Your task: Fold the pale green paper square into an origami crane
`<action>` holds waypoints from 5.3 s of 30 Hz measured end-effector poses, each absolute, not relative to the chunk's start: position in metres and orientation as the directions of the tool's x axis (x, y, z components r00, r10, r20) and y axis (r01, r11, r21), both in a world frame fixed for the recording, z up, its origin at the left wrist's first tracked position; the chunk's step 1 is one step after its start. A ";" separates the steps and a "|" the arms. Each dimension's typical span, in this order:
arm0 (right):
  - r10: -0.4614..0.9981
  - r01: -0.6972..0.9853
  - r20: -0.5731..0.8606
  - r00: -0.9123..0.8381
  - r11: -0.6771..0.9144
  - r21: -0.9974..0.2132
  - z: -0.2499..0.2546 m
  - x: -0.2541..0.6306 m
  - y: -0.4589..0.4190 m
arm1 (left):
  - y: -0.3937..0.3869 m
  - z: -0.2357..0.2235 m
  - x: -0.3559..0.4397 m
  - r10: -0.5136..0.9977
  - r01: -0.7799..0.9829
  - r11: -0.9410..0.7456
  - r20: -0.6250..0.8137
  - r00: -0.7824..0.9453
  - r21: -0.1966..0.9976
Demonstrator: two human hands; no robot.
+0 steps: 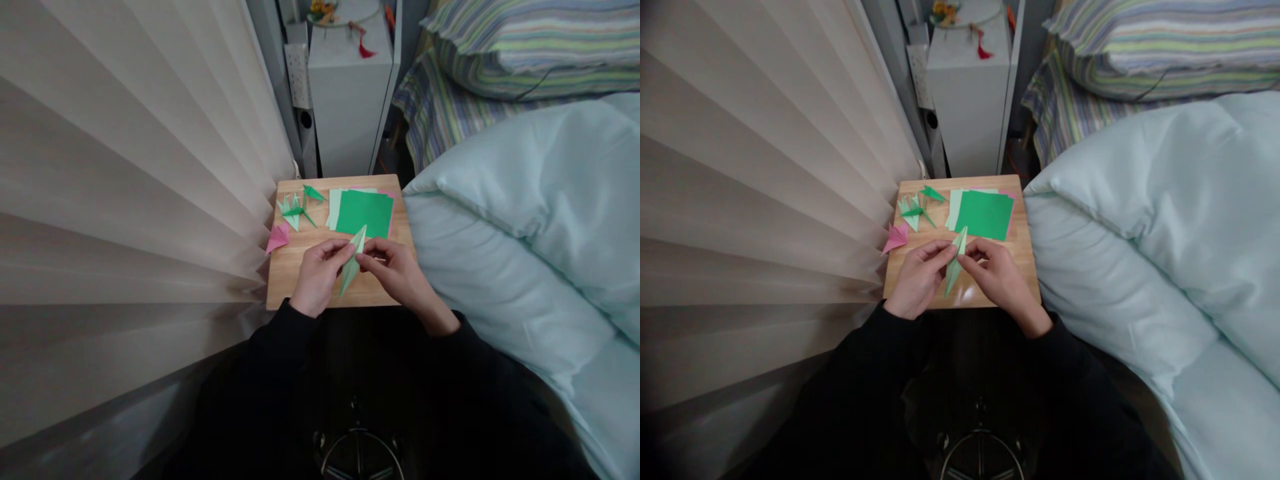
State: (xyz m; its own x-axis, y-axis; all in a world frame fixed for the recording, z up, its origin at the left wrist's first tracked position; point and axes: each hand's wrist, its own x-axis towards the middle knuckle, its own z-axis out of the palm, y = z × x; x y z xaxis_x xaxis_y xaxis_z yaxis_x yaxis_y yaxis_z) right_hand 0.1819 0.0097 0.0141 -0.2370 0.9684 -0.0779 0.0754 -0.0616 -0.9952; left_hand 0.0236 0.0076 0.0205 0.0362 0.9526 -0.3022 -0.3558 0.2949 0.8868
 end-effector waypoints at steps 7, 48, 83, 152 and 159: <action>0.983 0.178 -0.047 -0.180 -0.015 -0.984 0.017 0.185 0.012 | 0.008 0.022 0.021 0.956 -0.134 0.279 -0.262 0.130 0.951; 0.928 0.272 -0.176 -0.329 -0.085 -0.958 0.019 0.189 0.010 | 0.010 0.025 0.013 0.968 -0.071 0.213 -0.200 0.151 0.975; 0.840 0.222 -0.250 -0.481 -0.159 -0.962 0.043 0.195 0.008 | 0.019 0.037 -0.017 0.909 -0.018 0.268 -0.247 0.336 0.963; 0.929 0.114 -0.213 -0.302 -0.186 -0.976 -0.002 0.178 0.007 | 0.015 0.018 0.001 0.970 0.141 0.144 -0.168 0.178 0.979; 0.922 0.121 -0.207 -0.327 -0.176 -0.977 -0.002 0.179 0.006 | 0.017 0.017 -0.002 0.938 0.257 0.087 -0.166 0.304 0.963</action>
State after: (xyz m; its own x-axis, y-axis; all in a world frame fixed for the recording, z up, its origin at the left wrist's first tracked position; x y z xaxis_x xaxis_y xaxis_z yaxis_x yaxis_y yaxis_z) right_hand 0.1791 0.0064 -0.0024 -0.3270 0.9222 -0.2067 0.1210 -0.1760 -0.9769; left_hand -0.0020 0.0165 0.0174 0.3041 0.9380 -0.1662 0.2566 0.0874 0.9626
